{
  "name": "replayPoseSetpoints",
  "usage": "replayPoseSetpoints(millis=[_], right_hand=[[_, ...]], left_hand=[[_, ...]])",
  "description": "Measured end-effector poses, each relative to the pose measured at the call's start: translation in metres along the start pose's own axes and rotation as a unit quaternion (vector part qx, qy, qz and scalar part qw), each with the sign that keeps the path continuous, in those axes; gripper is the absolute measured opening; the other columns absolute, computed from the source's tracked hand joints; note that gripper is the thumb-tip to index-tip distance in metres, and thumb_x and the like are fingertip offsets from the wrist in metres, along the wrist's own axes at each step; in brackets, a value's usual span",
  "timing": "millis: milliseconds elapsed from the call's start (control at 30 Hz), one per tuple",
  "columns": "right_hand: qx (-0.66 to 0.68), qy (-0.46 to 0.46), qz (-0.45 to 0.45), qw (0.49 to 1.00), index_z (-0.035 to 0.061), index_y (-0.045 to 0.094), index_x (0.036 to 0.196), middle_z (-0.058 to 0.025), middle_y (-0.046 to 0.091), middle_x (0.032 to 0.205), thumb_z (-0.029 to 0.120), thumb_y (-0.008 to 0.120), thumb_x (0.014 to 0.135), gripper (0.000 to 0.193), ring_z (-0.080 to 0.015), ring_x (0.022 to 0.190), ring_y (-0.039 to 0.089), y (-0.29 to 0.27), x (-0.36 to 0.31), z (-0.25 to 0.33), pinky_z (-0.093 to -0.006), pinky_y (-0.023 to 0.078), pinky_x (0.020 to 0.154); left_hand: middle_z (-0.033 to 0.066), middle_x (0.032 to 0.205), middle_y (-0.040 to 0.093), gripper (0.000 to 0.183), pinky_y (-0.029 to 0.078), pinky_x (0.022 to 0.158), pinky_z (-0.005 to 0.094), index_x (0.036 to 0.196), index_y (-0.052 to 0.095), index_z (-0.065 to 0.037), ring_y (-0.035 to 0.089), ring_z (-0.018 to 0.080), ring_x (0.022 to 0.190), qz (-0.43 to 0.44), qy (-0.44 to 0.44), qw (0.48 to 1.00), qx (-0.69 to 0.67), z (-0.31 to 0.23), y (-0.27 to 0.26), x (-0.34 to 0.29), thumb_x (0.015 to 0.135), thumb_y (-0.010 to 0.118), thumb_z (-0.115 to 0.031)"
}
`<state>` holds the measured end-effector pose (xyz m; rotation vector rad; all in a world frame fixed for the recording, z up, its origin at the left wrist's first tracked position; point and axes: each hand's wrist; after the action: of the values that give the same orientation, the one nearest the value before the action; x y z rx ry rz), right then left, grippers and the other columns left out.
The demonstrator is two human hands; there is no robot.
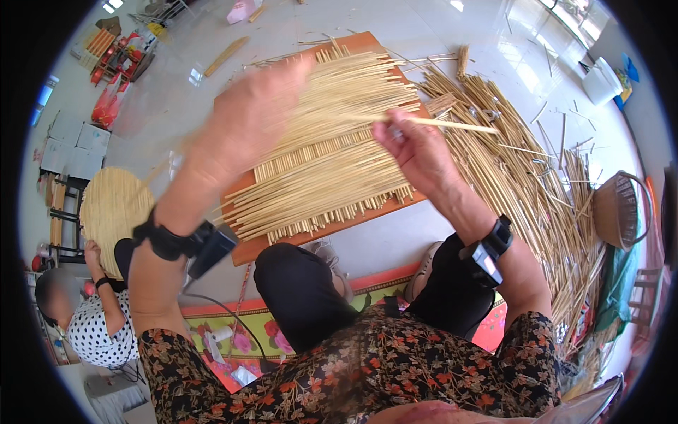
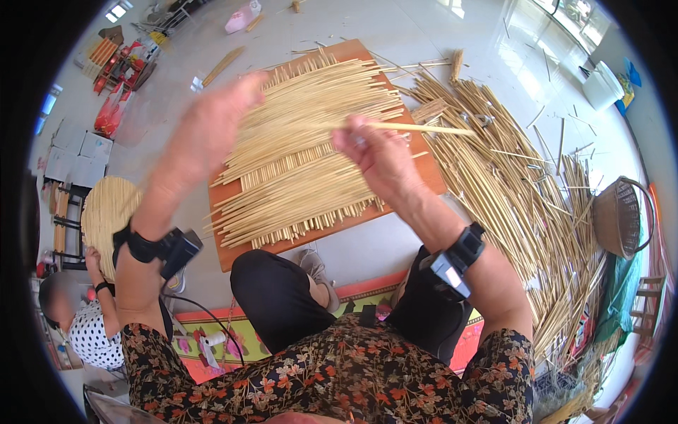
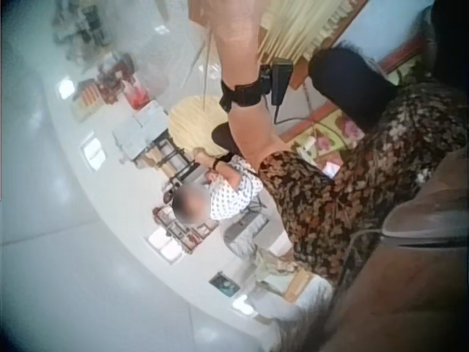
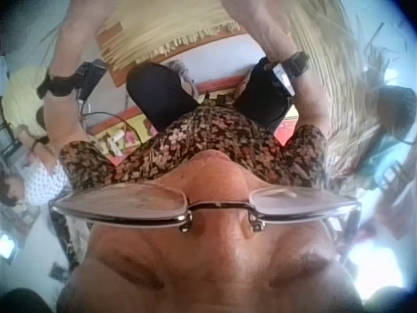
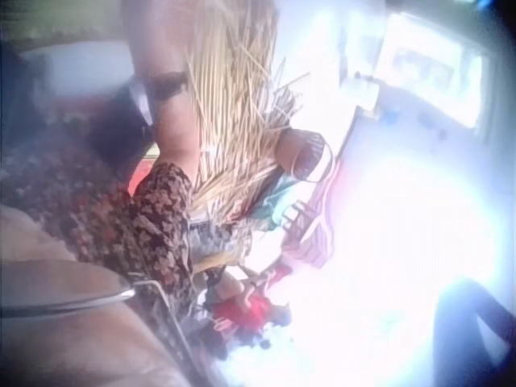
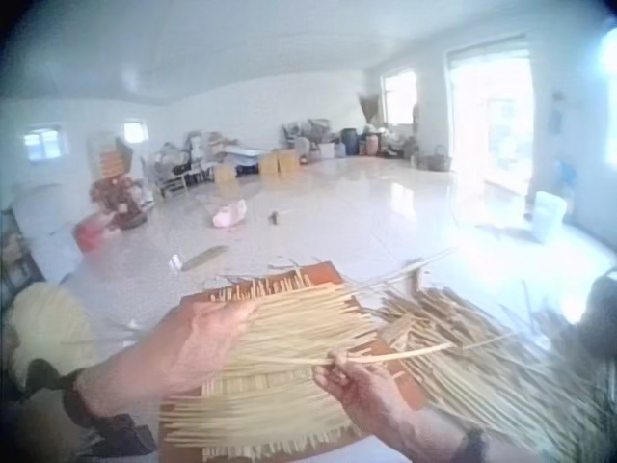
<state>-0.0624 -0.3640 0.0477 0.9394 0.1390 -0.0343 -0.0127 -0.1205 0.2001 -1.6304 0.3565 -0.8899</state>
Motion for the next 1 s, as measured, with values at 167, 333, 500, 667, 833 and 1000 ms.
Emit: replayPoseSetpoints(millis=[167, 333, 500, 667, 833, 1000], right_hand=[[-0.020, 0.112, 0.025, 0.993, -0.0035, 0.066, 0.113, -0.0159, 0.072, 0.105, 0.010, 0.062, 0.105, 0.017, -0.0264, 0.098, 0.075, 0.007, -0.017, -0.021, -0.0357, 0.064, 0.093], [-0.096, 0.154, -0.020, 0.983, -0.0046, 0.065, 0.119, -0.0112, 0.070, 0.109, 0.016, 0.065, 0.104, 0.025, -0.0235, 0.099, 0.073, -0.003, -0.017, -0.016, -0.0340, 0.064, 0.093], [-0.147, 0.117, -0.051, 0.981, -0.0013, 0.063, 0.104, -0.0097, 0.066, 0.100, 0.019, 0.066, 0.104, 0.021, -0.0187, 0.091, 0.070, -0.004, -0.012, -0.002, -0.0333, 0.064, 0.086], [-0.153, 0.105, -0.024, 0.982, -0.0023, 0.065, 0.109, -0.0085, 0.067, 0.099, 0.021, 0.066, 0.105, 0.024, -0.0158, 0.085, 0.069, -0.008, -0.007, -0.002, -0.0304, 0.064, 0.082], [-0.146, 0.096, -0.009, 0.985, -0.0011, 0.071, 0.117, -0.0056, 0.072, 0.092, 0.022, 0.064, 0.106, 0.027, -0.0136, 0.082, 0.073, -0.010, -0.005, -0.003, -0.0277, 0.064, 0.081], [-0.131, 0.114, 0.026, 0.984, -0.0006, 0.072, 0.115, -0.0064, 0.073, 0.099, 0.021, 0.065, 0.105, 0.025, -0.0139, 0.083, 0.073, -0.012, -0.002, -0.008, -0.0285, 0.064, 0.082]], left_hand=[[0.0084, 0.095, 0.071, 0.037, 0.056, 0.067, 0.0314, 0.130, 0.059, 0.005, 0.069, 0.0151, 0.076, 0.278, -0.205, 0.851, -0.396, -0.013, 0.062, -0.032, 0.111, 0.044, -0.022], [0.0072, 0.088, 0.068, 0.032, 0.052, 0.060, 0.0242, 0.120, 0.060, 0.006, 0.063, 0.0108, 0.065, 0.384, -0.230, 0.760, -0.471, 0.004, 0.080, -0.053, 0.112, 0.044, -0.021], [0.0085, 0.087, 0.069, 0.034, 0.053, 0.060, 0.0259, 0.131, 0.056, 0.008, 0.063, 0.0113, 0.064, 0.438, -0.233, 0.671, -0.551, 0.016, 0.078, -0.065, 0.111, 0.045, -0.018], [0.0111, 0.088, 0.071, 0.052, 0.057, 0.065, 0.0264, 0.146, 0.043, 0.015, 0.069, 0.0148, 0.068, 0.488, -0.272, 0.558, -0.613, 0.030, 0.076, -0.071, 0.109, 0.050, -0.021], [0.0126, 0.090, 0.072, 0.060, 0.058, 0.067, 0.0257, 0.146, 0.041, 0.017, 0.070, 0.0156, 0.070, 0.511, -0.268, 0.518, -0.632, 0.043, 0.081, -0.080, 0.108, 0.054, -0.027], [0.0124, 0.090, 0.071, 0.061, 0.058, 0.068, 0.0252, 0.144, 0.043, 0.017, 0.070, 0.0141, 0.071, 0.513, -0.250, 0.499, -0.652, 0.051, 0.090, -0.087, 0.108, 0.055, -0.030]])
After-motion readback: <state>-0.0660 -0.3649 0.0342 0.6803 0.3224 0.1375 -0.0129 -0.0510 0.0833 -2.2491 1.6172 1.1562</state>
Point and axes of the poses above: each hand's wrist, its own x-axis towards the middle knuckle, its own y-axis out of the palm, z = x × y
